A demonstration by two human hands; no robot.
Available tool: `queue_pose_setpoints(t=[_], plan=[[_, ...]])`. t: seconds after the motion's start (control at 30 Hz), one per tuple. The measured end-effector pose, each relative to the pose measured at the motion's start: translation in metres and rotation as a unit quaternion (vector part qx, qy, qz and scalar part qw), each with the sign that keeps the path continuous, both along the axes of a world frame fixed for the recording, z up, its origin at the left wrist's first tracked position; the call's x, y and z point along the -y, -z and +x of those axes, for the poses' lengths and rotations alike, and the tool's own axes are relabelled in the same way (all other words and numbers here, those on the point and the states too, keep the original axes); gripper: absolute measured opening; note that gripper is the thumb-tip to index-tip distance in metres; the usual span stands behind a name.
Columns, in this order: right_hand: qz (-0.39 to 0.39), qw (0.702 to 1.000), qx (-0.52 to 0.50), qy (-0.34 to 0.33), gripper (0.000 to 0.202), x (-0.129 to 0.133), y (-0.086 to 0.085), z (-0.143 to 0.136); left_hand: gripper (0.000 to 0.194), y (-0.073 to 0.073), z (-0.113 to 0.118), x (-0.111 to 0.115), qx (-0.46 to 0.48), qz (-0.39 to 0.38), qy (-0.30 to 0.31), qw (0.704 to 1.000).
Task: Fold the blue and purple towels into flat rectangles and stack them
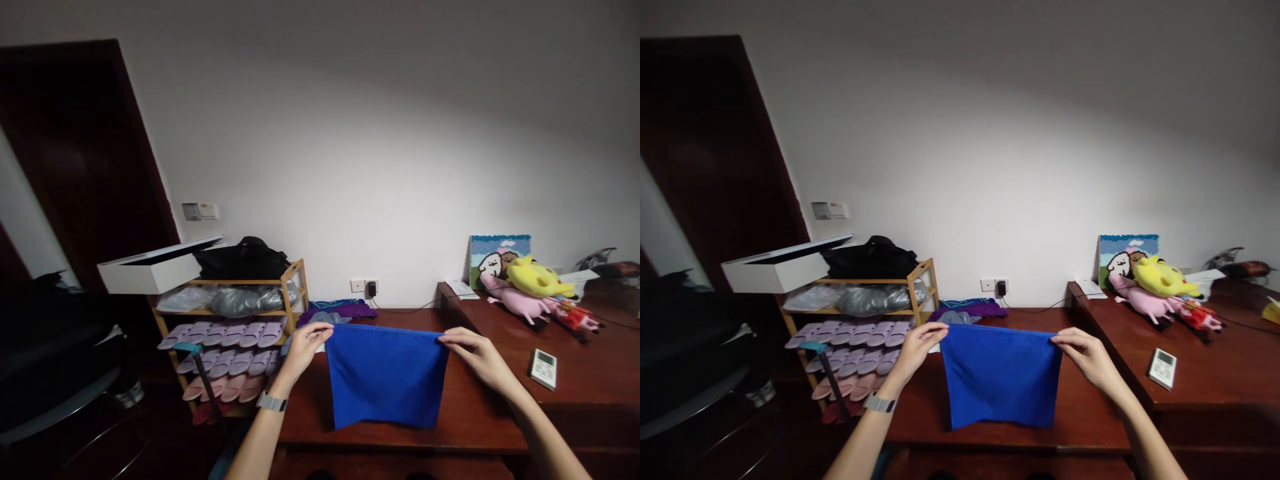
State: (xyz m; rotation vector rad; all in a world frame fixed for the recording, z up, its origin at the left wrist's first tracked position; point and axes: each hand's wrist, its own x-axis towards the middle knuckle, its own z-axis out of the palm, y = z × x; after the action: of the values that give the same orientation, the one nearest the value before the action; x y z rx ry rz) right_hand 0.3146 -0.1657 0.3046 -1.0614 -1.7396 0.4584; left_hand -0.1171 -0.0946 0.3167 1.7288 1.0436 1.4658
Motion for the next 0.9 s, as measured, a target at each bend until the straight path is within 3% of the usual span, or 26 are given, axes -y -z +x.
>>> queue_pose_setpoints(t=[0.17,0.3,0.4,0.47,0.53,0.63,0.73,0.8,0.9], plan=[[0.055,0.989,0.017,0.133,0.03,-0.012,0.011,0.023,0.026,-0.011,0.034,0.034,-0.106,0.007,0.113,0.988],[0.116,0.969,0.055,0.213,0.028,-0.05,0.007,0.025,0.023,-0.007,0.077,0.073,-0.218,-0.021,0.219,0.951],[0.122,0.969,0.078,0.201,0.03,-0.101,0.001,-0.001,0.026,0.021,0.097,0.078,-0.179,-0.063,0.215,0.958],[0.082,0.977,0.103,0.168,0.035,-0.141,0.004,-0.034,0.03,0.054,0.096,0.063,-0.12,-0.097,0.179,0.972],[0.033,0.983,0.13,0.123,0.038,-0.178,0.017,-0.078,0.034,0.096,0.085,0.04,-0.072,-0.124,0.126,0.982],[-0.013,0.985,0.168,0.048,0.037,-0.21,0.059,-0.15,0.04,0.166,0.054,0.006,-0.09,-0.16,0.012,0.983],[-0.068,0.977,0.2,0.011,0.038,-0.199,0.125,-0.201,0.041,0.224,0.017,-0.011,-0.144,-0.207,-0.074,0.965],[-0.105,0.971,0.215,0.015,0.041,-0.174,0.176,-0.21,0.035,0.25,-0.006,-0.014,-0.17,-0.226,-0.105,0.954],[-0.162,0.945,0.274,0.08,0.05,-0.132,0.251,-0.186,0.022,0.269,-0.031,-0.012,-0.212,-0.239,-0.141,0.937]])
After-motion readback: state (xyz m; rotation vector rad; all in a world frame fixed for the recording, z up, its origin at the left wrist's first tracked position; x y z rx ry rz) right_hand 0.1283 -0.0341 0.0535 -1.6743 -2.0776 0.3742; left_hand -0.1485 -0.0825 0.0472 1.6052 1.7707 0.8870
